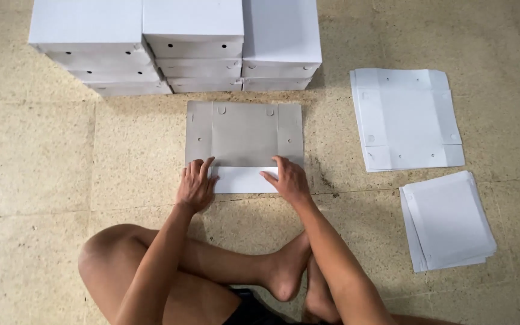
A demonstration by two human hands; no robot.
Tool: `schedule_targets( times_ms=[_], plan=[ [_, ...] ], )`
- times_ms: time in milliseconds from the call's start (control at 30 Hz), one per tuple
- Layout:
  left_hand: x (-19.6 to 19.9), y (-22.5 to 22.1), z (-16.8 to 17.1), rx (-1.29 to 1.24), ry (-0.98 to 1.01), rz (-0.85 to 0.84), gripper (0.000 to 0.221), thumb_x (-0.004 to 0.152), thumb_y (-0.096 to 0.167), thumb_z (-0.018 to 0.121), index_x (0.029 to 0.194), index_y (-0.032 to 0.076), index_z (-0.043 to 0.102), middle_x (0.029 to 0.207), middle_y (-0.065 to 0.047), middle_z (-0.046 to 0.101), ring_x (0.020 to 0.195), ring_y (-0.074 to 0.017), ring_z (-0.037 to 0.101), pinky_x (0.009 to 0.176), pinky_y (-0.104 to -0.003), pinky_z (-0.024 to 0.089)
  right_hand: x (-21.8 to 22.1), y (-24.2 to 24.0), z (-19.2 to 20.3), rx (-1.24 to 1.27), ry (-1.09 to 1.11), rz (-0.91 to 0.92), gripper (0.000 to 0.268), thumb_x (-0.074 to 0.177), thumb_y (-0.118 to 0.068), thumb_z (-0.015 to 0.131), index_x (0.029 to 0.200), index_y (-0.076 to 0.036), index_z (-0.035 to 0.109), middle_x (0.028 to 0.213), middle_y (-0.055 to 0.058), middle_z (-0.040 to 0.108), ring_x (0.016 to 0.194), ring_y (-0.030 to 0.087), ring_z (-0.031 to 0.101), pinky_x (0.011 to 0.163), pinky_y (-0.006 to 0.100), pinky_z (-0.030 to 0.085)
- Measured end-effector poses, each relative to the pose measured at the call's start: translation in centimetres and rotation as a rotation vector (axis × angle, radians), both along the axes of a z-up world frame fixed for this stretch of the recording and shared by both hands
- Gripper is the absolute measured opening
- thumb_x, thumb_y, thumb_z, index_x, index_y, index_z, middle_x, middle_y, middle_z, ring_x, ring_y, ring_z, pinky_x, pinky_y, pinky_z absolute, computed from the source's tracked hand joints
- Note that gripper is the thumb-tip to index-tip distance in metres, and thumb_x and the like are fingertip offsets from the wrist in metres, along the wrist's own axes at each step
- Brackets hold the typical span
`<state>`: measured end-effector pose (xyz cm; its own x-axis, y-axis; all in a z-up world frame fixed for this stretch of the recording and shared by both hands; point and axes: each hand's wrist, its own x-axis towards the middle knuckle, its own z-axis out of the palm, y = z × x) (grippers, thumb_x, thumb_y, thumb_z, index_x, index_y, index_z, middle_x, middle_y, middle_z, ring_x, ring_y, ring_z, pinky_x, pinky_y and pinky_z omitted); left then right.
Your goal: Assembling a cardboard box by folding along creases and tucking flaps into place.
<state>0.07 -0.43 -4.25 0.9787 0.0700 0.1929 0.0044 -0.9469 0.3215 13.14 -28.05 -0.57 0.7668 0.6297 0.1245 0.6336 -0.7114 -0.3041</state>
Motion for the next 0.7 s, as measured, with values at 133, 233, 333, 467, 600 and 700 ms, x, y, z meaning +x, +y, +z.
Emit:
schedule_targets(
  times_ms=[133,233,333,467,600,700],
  plan=[
    [1.5,0.5,4.1,0.244,0.004,-0.170,0.051,0.098,0.026,0.050,0.148,0.027,0.043,0.114,-0.006,0.046,0.094,-0.0245,0.056,0.076,-0.037,0.044,0.4,0.1,-1.0,0.167,-0.088,-0.125,0.065,0.080,-0.055,0.074,0.125,-0.014,0.052,0.119,0.009,0.055,0.107,0.030,0.065,0.086,0.043,0.055],
    [2.5,1.6,4.0,0.301,-0.061,-0.448,0.053,0.087,0.022,0.060,0.139,0.033,0.053,0.117,-0.009,0.053,0.100,-0.0244,0.060,0.087,-0.038,0.047,0.3,-0.2,-2.3,0.219,-0.048,-0.077,0.065,0.080,-0.057,0.075,0.121,-0.012,0.052,0.113,0.008,0.050,0.108,0.029,0.059,0.090,0.043,0.048],
    [3.9,1.7,2.6,0.311,-0.054,-0.666,0.062,0.088,0.031,0.054,0.149,0.037,0.042,0.146,-0.004,0.046,0.135,-0.0240,0.048,0.118,-0.040,0.034,0.3,-0.2,-2.9,0.218,-0.077,-0.016,0.054,0.084,-0.053,0.075,0.115,-0.014,0.053,0.109,0.006,0.050,0.104,0.027,0.059,0.085,0.042,0.046],
    [4.6,2.2,1.9,0.074,0.049,-0.778,0.070,0.094,0.040,0.046,0.160,0.026,0.028,0.168,0.001,0.026,0.154,-0.0221,0.022,0.126,-0.047,0.013,-0.4,1.0,-1.7,0.241,-0.197,-0.010,0.038,0.087,-0.041,0.075,0.105,-0.013,0.055,0.093,0.001,0.049,0.081,0.024,0.057,0.073,0.042,0.043],
    [5.1,2.6,2.6,0.134,0.234,-0.796,0.072,0.097,0.045,0.039,0.163,0.026,0.017,0.169,0.006,0.018,0.157,-0.0185,0.011,0.129,-0.046,0.005,-1.3,4.0,0.2,0.438,-0.081,-0.107,0.025,0.092,-0.026,0.073,0.101,-0.010,0.056,0.081,0.000,0.049,0.068,0.022,0.055,0.069,0.039,0.044],
    [5.0,2.2,2.7,0.229,0.267,-0.778,0.072,0.099,0.049,0.033,0.163,0.021,0.015,0.170,0.003,0.015,0.157,-0.0165,0.009,0.129,-0.044,0.003,-3.2,7.7,3.2,0.908,0.164,-0.267,0.031,0.103,-0.024,0.039,0.078,-0.009,0.049,0.064,-0.004,0.037,0.049,0.013,0.038,0.058,0.027,0.038]
  ],
)
